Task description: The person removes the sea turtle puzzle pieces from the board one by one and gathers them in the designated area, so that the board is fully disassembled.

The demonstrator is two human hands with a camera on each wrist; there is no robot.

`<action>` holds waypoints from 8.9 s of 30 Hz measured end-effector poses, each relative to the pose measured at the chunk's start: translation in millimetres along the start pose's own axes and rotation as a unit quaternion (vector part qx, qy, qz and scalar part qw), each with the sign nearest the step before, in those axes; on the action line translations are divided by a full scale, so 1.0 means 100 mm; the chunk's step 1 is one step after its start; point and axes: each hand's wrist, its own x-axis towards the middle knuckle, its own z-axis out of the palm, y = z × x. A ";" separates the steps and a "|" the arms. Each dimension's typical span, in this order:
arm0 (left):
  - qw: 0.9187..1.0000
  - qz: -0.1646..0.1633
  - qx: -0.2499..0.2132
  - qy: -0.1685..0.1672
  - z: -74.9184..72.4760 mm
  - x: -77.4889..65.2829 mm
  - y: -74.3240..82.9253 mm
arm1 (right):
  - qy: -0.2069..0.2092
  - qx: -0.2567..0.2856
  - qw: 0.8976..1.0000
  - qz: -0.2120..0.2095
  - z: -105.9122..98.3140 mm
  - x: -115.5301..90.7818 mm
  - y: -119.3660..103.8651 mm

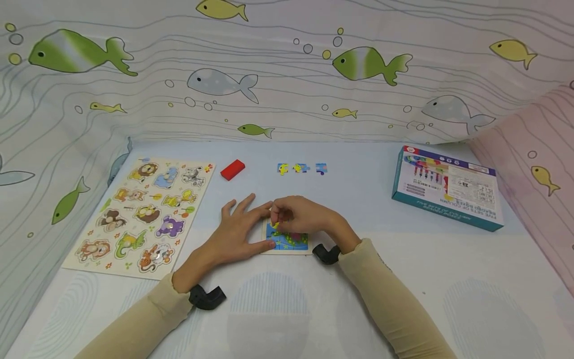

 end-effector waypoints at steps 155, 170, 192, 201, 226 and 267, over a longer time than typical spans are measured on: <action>0.987 0.161 -0.012 -0.018 -0.01 -0.05 -0.05 | 0.062 -0.151 0.986 0.042 -0.01 -0.32 0.08; 0.987 0.158 -0.011 -0.024 -0.02 -0.03 -0.04 | 0.064 -0.129 0.988 0.048 0.00 -0.28 0.11; 0.988 0.151 -0.028 -0.024 -0.05 -0.04 -0.03 | 0.063 -0.097 0.992 0.053 -0.01 -0.27 0.10; 0.988 0.149 -0.032 -0.027 -0.03 -0.04 -0.04 | 0.068 -0.040 0.996 0.051 -0.01 -0.25 0.10; 0.988 0.143 -0.047 -0.029 -0.01 -0.03 -0.02 | 0.213 0.071 0.972 0.070 -0.24 -0.37 0.37; 0.990 0.129 -0.033 -0.042 0.00 -0.05 -0.02 | 0.193 -0.156 0.959 0.137 -0.50 0.01 0.49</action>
